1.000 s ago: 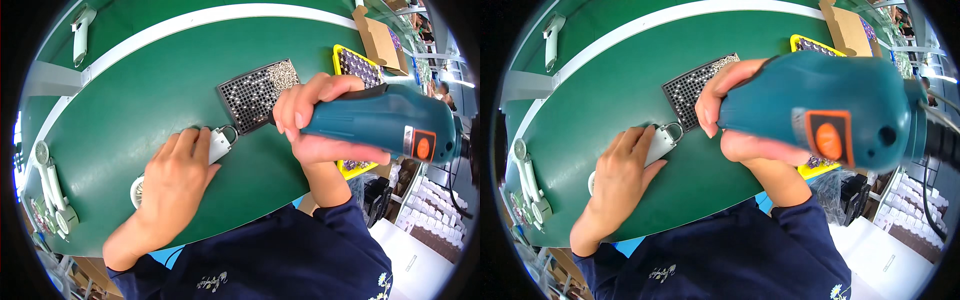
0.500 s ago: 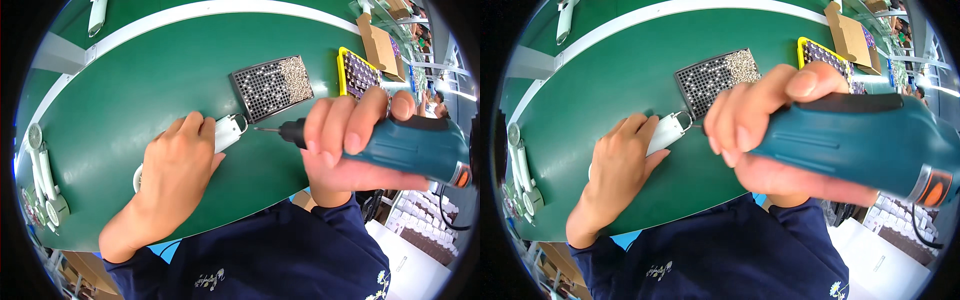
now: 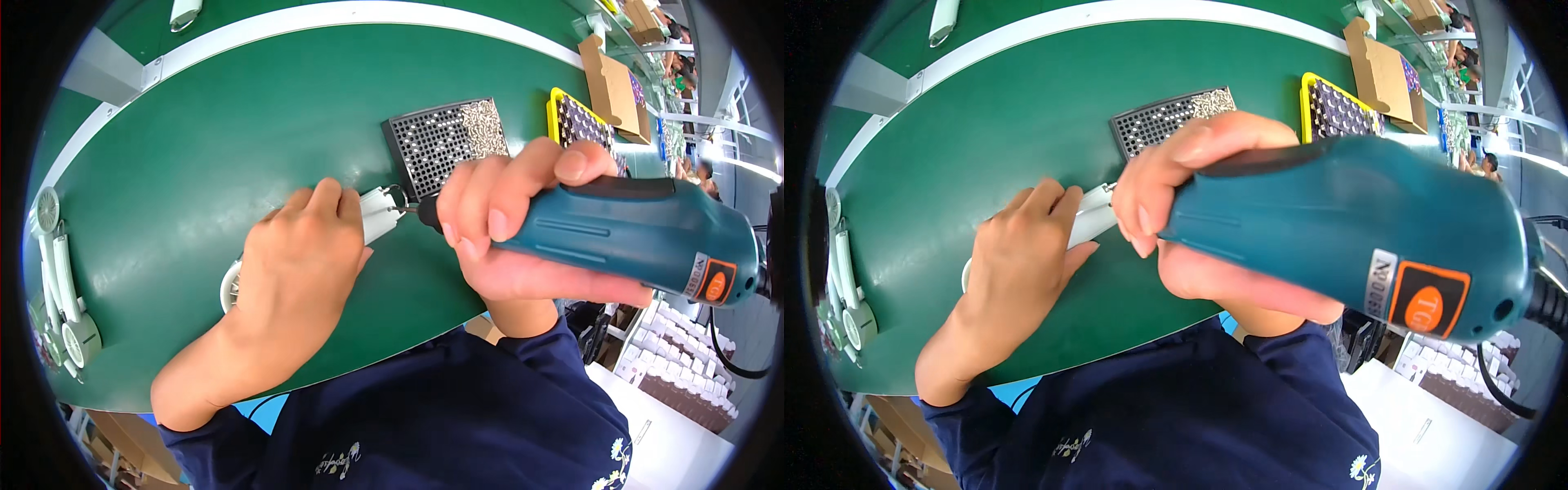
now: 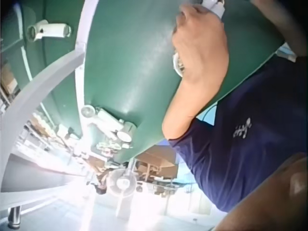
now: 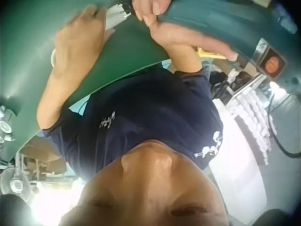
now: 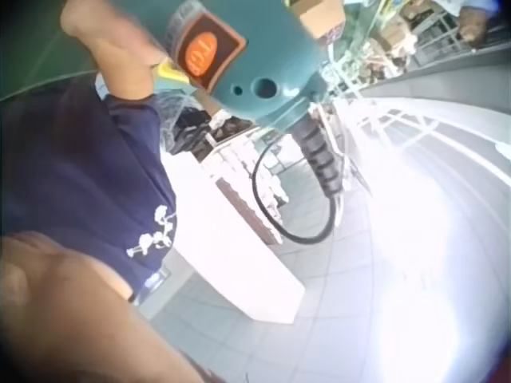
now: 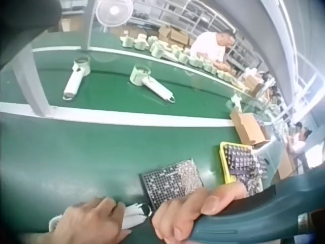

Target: Assembling small handheld portable fans using an electric screwdriver on a production line.

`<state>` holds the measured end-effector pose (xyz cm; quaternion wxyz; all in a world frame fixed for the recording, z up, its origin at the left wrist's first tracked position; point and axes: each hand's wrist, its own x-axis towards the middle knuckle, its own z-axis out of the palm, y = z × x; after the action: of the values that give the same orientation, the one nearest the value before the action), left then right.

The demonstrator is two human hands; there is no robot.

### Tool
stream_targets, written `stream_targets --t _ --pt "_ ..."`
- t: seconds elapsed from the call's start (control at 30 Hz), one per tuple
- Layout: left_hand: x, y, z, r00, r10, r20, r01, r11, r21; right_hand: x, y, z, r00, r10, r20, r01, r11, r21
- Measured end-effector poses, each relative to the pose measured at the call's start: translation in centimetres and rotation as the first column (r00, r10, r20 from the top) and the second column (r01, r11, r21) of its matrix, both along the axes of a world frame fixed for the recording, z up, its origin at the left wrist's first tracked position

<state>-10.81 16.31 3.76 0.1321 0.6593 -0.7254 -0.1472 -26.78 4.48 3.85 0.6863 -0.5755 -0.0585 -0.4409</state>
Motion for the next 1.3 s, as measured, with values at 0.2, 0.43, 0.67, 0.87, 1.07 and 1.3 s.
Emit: stream_targets --t 0.2,0.43,0.67,0.87,1.07,1.3 --pt "-0.3 0.3 -0.5 1.0 0.027 0.006 -0.027 0.999 -0.035 -0.2 0.5 0.4 0.999 -0.04 -0.007 0.04 0.998 0.047" --pt "-0.3 0.3 -1.1 0.998 0.057 0.04 -0.055 0.996 -0.07 0.9 0.8 -0.5 0.992 -0.089 -0.091 0.096 0.993 0.075" --pt "-0.1 -1.1 -0.1 1.0 -0.002 0.023 0.004 0.998 -0.059 2.4 1.0 -0.8 0.955 -0.225 -0.195 0.267 0.937 0.224" --pt "-0.1 -0.1 -0.4 0.998 -0.006 -0.068 0.01 0.998 0.055 3.9 1.0 -8.3 0.867 -0.485 0.114 0.497 0.826 -0.264" --pt "-0.8 -1.0 -1.4 0.993 -0.061 0.096 0.047 0.989 0.141 2.5 2.9 -3.5 0.944 -0.313 -0.105 0.296 0.943 -0.149" --pt "1.1 0.0 4.5 0.998 -0.001 -0.059 -0.011 0.979 -0.204 -1.1 2.0 4.4 0.851 -0.445 0.278 0.39 0.891 0.233"
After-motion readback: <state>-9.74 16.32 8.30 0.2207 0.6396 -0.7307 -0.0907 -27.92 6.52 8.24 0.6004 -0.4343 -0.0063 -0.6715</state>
